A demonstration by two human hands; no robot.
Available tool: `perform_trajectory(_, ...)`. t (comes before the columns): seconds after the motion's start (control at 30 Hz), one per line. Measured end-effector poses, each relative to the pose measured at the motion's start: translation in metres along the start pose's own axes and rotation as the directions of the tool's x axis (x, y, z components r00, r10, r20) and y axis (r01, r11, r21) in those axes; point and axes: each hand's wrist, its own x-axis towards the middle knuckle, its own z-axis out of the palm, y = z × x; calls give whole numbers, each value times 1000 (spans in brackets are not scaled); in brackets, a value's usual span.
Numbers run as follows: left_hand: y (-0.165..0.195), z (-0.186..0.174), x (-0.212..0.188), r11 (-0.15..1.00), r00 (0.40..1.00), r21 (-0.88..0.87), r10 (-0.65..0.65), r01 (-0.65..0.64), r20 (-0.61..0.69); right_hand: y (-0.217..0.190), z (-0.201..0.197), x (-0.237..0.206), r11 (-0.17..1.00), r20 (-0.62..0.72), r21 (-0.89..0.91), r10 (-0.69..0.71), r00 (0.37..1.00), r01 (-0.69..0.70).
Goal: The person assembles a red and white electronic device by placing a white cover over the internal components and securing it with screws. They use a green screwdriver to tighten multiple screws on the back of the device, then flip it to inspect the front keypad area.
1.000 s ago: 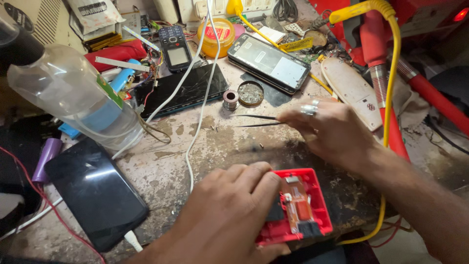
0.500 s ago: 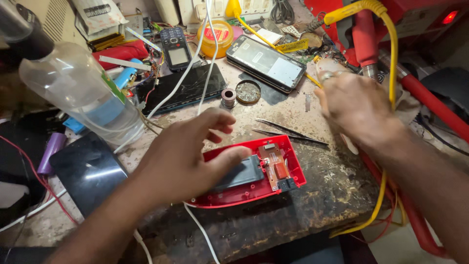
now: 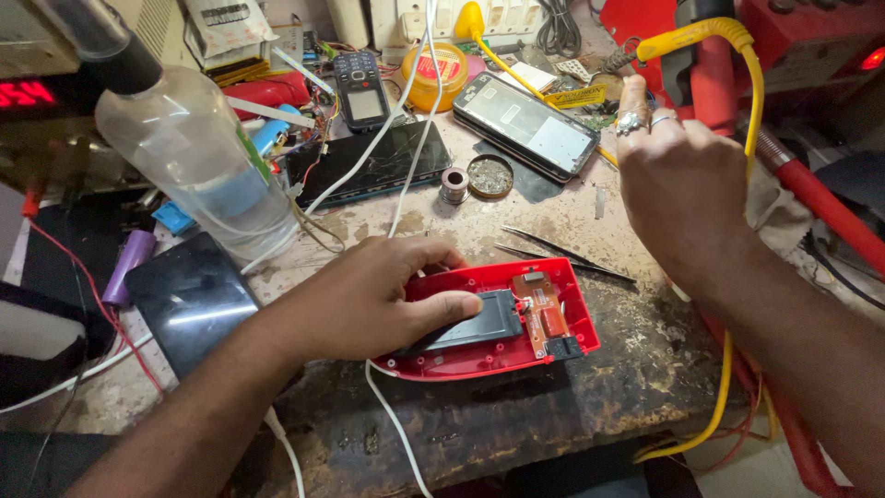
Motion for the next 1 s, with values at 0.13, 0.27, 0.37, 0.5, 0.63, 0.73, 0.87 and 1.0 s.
perform_trajectory(0.13,-11,-3,7,952,989,-304,-79,38,-125,-1,-51,-8,982,-325,184,15,945,47)
perform_trajectory(0.27,-20,-4,10,791,977,-612,-120,-12,-174,-2,-82,-16,522,-267,843,204,942,126)
perform_trajectory(0.37,-18,6,11,810,963,-571,-28,-134,-267,-1,-85,-16,203,-97,978,272,957,41)
perform_trajectory(0.5,-13,13,6,898,925,-361,112,-251,-364,-3,-80,-17,89,-110,992,327,939,86)
perform_trajectory(0.63,-7,13,5,899,881,-253,234,-357,-410,-10,-80,-23,32,-97,995,353,930,92)
perform_trajectory(0.73,0,15,4,878,905,-349,187,-329,-382,-20,-73,-25,-134,52,991,390,920,1)
perform_trajectory(0.87,7,14,-1,843,939,-483,69,-236,-338,-29,-49,-23,-433,144,901,274,951,-12)
perform_trajectory(1.0,8,11,2,787,929,-572,4,-232,-371,-31,-33,-26,-669,248,728,54,967,-150)
